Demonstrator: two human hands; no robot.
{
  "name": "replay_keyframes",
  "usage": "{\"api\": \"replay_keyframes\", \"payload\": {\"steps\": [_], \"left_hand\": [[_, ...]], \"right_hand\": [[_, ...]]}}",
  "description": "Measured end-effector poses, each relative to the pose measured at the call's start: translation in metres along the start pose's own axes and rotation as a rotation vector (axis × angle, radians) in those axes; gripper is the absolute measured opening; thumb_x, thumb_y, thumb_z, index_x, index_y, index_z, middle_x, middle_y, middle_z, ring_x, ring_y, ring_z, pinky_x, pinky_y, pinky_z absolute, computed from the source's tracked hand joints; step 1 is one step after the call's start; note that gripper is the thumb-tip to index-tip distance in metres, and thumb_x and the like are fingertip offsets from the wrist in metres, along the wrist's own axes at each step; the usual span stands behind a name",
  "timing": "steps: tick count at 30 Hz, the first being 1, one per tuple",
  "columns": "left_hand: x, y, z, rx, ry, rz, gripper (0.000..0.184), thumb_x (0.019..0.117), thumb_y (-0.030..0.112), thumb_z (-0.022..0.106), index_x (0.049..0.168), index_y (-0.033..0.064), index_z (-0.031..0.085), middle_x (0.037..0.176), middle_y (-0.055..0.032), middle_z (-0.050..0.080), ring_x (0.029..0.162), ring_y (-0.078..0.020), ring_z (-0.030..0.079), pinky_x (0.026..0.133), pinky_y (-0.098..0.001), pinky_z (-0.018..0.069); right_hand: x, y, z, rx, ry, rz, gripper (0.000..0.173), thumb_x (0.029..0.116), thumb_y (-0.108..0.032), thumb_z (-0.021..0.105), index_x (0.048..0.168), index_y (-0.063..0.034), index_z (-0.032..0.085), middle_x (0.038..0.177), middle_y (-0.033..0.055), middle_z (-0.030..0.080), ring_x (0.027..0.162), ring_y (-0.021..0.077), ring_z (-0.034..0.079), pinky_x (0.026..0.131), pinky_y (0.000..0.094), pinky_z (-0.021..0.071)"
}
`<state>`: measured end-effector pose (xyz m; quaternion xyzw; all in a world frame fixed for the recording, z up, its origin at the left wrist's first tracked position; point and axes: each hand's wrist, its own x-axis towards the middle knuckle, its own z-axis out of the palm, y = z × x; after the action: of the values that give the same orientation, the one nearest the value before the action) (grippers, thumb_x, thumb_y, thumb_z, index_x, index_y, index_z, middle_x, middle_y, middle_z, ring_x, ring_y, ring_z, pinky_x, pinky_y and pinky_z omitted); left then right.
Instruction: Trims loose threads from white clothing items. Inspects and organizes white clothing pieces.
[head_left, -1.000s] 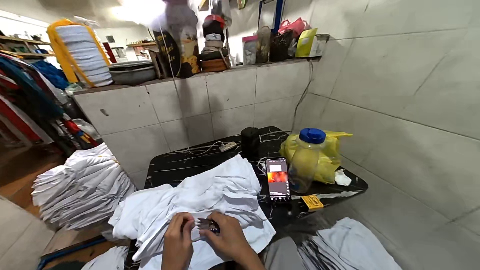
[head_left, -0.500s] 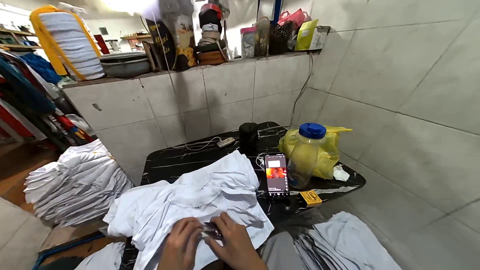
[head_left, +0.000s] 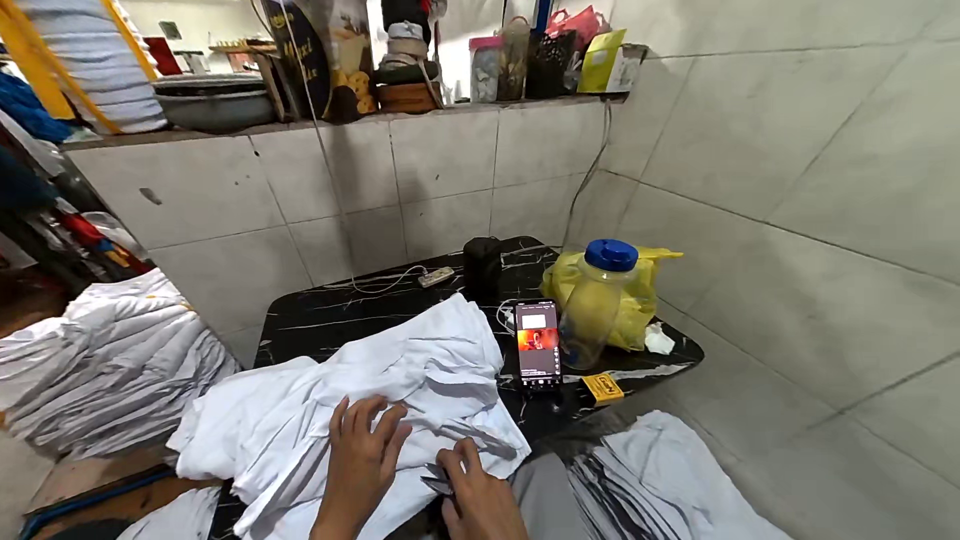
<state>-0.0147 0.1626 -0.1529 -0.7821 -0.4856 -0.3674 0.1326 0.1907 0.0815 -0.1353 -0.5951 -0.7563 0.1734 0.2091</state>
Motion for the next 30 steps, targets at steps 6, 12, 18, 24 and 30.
{"api": "replay_keyframes", "payload": {"steps": [6, 12, 18, 24, 30], "left_hand": [[-0.004, -0.005, -0.002, -0.190, 0.186, -0.076, 0.027, 0.1015, 0.043, 0.059, 0.094, 0.0205, 0.071, 0.110, -0.0016, 0.068, 0.116, -0.0187, 0.060, 0.112, -0.0471, 0.0387], [0.007, -0.002, -0.001, -0.011, 0.279, -0.187, 0.026, 0.0983, 0.040, 0.063, 0.095, 0.0190, 0.078, 0.098, -0.0065, 0.069, 0.096, -0.0250, 0.062, 0.092, -0.0477, 0.0433], [-0.002, 0.009, 0.000, 0.037, 0.103, 0.197, 0.043, 0.0999, 0.023, 0.059, 0.131, 0.0523, 0.058, 0.121, -0.0045, 0.061, 0.109, -0.0267, 0.058, 0.097, -0.0467, 0.0411], [-0.001, 0.011, 0.004, -0.003, -0.087, 0.189, 0.049, 0.0923, 0.015, 0.054, 0.129, 0.0442, 0.067, 0.134, -0.0011, 0.065, 0.114, -0.0264, 0.062, 0.098, -0.0529, 0.0423], [-0.022, 0.017, -0.008, -0.079, -0.218, 0.077, 0.051, 0.1007, 0.065, 0.043, 0.147, 0.0452, 0.053, 0.159, 0.0048, 0.046, 0.146, -0.0191, 0.043, 0.120, -0.0560, 0.0263]], "right_hand": [[-0.010, 0.000, -0.001, -0.005, 0.306, 0.166, 0.031, 0.0829, -0.018, 0.075, 0.108, -0.0021, 0.069, 0.108, 0.0219, 0.069, 0.061, 0.0320, 0.069, 0.053, 0.0494, 0.0583], [-0.017, -0.002, -0.023, 0.024, 0.130, 0.288, 0.030, 0.0861, -0.016, 0.072, 0.109, 0.0040, 0.070, 0.096, 0.0215, 0.071, 0.075, 0.0373, 0.072, 0.065, 0.0542, 0.0582], [-0.016, -0.015, -0.049, -0.045, -0.169, 0.424, 0.033, 0.0945, -0.019, 0.064, 0.118, 0.0040, 0.068, 0.105, 0.0250, 0.071, 0.093, 0.0429, 0.071, 0.079, 0.0584, 0.0554], [-0.021, 0.005, -0.038, 0.218, 0.064, 0.234, 0.025, 0.0884, -0.009, 0.069, 0.109, 0.0045, 0.071, 0.092, 0.0206, 0.072, 0.085, 0.0377, 0.072, 0.077, 0.0567, 0.0569], [-0.011, 0.027, -0.012, 0.846, 0.396, 0.106, 0.014, 0.0972, -0.004, 0.061, 0.104, 0.0029, 0.071, 0.086, 0.0035, 0.071, 0.075, 0.0036, 0.065, 0.072, 0.0218, 0.0559]]}}
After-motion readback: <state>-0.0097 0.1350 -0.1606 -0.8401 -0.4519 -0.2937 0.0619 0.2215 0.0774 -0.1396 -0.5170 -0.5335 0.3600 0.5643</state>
